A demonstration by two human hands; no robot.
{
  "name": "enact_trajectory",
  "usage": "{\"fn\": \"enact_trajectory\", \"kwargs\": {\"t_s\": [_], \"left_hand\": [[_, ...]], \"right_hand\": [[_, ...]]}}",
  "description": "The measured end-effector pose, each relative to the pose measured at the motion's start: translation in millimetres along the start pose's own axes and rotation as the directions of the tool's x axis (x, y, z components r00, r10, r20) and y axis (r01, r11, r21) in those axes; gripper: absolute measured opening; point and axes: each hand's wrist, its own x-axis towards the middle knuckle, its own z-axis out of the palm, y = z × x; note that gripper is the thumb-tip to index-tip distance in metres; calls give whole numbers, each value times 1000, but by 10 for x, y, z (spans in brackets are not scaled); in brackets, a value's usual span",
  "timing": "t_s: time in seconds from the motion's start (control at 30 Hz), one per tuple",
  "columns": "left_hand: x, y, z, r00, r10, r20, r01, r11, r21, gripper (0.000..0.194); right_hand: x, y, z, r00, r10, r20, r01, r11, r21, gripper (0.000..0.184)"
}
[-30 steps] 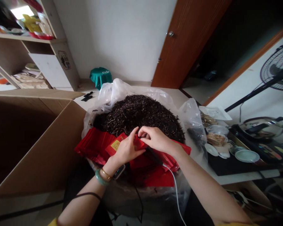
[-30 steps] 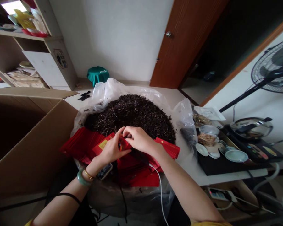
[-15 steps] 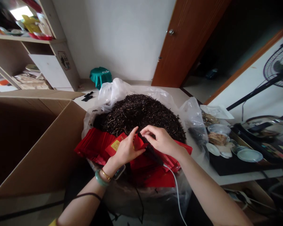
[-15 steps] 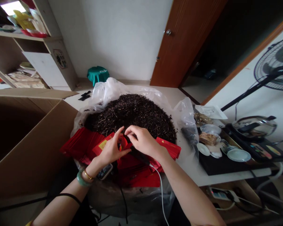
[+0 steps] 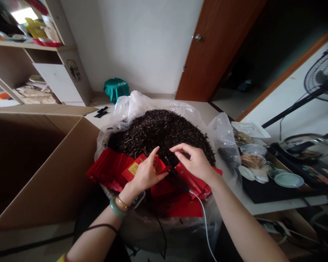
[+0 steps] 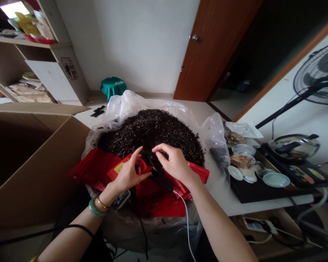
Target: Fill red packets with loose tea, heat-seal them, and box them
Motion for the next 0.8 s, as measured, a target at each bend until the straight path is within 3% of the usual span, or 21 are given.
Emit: {"fn": "enact_trajectory", "kwargs": {"t_s": [0.13, 0.27, 0.4, 0.53, 0.8], "left_hand": [[-10, 4, 5, 998, 31, -49, -32, 999, -12, 90], [-21, -11, 30, 993, 84, -82, -83, 996, 19, 86], [-38, -60, 78, 973, 191, -128, -183, 980, 76, 84], [-47, -114, 129, 956, 260, -136, -243, 961, 133, 80], [-50, -83, 156, 971, 229, -73, -217, 964, 152, 80]], "right_hand": [[-106, 152, -8, 997, -4, -72, 2, 999, -38, 15], [-259, 62, 109, 975, -167, -149, 157, 985, -78, 14], [-370, -32, 329, 951, -296, -89, 278, 945, -173, 32], [-402, 16, 496, 960, -278, -28, 264, 934, -240, 38], [-397, 39, 546, 982, -189, -9, 183, 960, -212, 14]]}}
